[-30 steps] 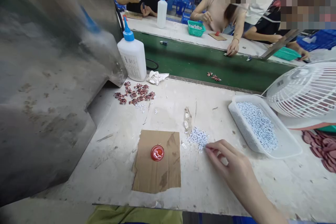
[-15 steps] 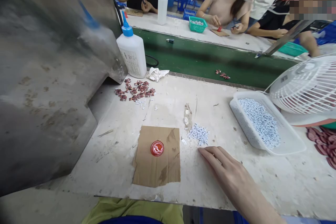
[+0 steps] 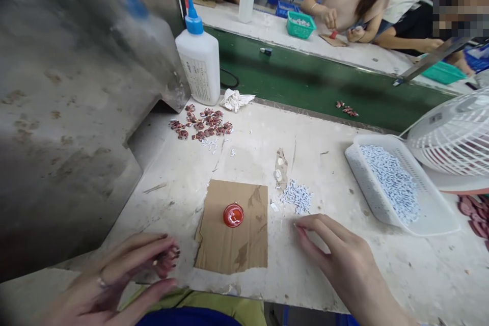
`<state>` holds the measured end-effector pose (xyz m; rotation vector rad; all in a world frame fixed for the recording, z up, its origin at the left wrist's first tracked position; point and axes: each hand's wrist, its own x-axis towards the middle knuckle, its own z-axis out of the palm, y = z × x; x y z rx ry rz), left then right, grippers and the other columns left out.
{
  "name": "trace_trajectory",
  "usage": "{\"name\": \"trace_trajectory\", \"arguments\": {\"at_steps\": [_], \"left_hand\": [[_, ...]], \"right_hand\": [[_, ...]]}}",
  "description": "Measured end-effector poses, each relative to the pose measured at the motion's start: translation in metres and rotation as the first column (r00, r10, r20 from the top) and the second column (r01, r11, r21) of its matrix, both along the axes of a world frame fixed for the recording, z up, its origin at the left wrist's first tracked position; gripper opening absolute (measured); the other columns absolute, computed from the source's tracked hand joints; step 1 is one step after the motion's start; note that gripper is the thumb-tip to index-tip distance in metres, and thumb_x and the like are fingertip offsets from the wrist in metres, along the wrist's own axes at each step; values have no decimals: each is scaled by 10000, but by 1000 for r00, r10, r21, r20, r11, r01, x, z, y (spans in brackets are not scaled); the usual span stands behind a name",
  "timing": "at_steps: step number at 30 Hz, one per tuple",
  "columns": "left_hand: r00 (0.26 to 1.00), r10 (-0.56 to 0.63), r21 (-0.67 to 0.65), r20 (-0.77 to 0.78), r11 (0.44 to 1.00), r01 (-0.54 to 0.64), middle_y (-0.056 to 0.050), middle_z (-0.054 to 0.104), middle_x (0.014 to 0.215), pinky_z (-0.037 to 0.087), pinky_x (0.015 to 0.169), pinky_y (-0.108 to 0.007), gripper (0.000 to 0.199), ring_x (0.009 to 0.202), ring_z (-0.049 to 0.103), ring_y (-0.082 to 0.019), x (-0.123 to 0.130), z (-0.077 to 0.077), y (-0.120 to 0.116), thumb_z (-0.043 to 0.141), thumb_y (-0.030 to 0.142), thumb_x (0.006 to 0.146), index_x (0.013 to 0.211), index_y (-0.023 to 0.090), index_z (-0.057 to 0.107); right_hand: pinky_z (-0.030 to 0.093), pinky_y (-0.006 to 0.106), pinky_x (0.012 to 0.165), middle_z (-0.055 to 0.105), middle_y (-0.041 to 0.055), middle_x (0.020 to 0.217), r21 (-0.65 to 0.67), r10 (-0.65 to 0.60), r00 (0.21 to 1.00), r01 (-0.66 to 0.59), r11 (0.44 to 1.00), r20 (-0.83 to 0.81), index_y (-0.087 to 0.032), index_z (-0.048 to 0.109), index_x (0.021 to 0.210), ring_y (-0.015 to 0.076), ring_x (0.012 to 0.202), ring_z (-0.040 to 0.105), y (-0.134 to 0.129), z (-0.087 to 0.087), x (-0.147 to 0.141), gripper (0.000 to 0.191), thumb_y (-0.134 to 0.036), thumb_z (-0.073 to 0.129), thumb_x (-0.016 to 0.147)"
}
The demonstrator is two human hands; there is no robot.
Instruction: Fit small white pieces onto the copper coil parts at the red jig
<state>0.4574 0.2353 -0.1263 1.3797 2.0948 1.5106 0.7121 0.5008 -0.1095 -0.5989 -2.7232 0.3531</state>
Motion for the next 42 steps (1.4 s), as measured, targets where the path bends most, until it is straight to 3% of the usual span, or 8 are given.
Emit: {"name": "trace_trajectory", "arguments": {"at_steps": [7,10,13,19,25,29,33,42], "left_hand": [[992,-123,50,18,991,122,25,707,1038,603,858,-26,394,853,738,-14,14,4,25,641,55,975,1316,250,674],[997,-78,80,3,994,78,6,621,1003,619,777,-59,340,835,707,-24,15,4,26,663,54,958,1240,235,717],[996,-68,82,-56,994,72,-19,670,1131,613,890,-68,296,974,724,-47,11,4,29,663,44,954,1204,193,716],[997,-70,99,-41,992,74,-8,649,936,563,857,-21,415,870,685,-9,9,8,33,539,42,1020,1418,124,621],[999,-28,228,20,973,22,-6,719,1015,619,851,-84,403,917,717,-50,14,7,34,729,-90,842,1192,106,691],[997,-71,178,-3,981,70,-44,690,1143,622,886,-81,455,994,720,-51,17,7,39,634,-90,907,1301,131,682],[995,-103,166,-13,981,104,-46,705,999,619,807,-91,422,883,711,-50,22,9,44,638,2,956,1365,108,655],[985,-123,224,122,970,94,-19,802,953,663,840,-144,190,876,786,-105,23,11,46,750,52,898,1058,151,718]], "right_hand": [[600,166,759,779,-36,954,-253,48,990,-79,964,-129,-270,696,1042,107,838,767,-28,18,-59,127,-156,651,1008],[595,161,765,766,-19,983,-242,89,982,-128,962,-165,-260,708,1044,101,870,753,-33,19,-75,172,-109,641,997],[600,169,757,755,2,981,-201,106,978,-143,969,-182,-241,719,1021,107,868,746,-33,20,-82,162,-99,649,987],[636,214,743,768,45,1000,-171,142,977,-169,971,-159,-218,743,1037,145,860,765,-34,20,-83,168,-105,625,994],[634,208,741,771,27,979,-214,89,979,-129,968,-186,-239,741,1021,143,846,763,-38,23,-84,177,-101,640,979],[639,218,735,782,4,946,-400,-23,971,-76,914,-237,-284,759,992,157,851,763,-45,29,-82,172,-131,688,955],[644,216,696,794,-4,920,-544,-53,956,-118,831,-288,-304,773,981,161,825,764,-57,38,-83,199,-124,718,915],[680,292,734,800,62,993,-654,24,944,-246,715,-329,-262,765,1030,219,919,786,-72,39,-91,272,-37,685,899]]}}
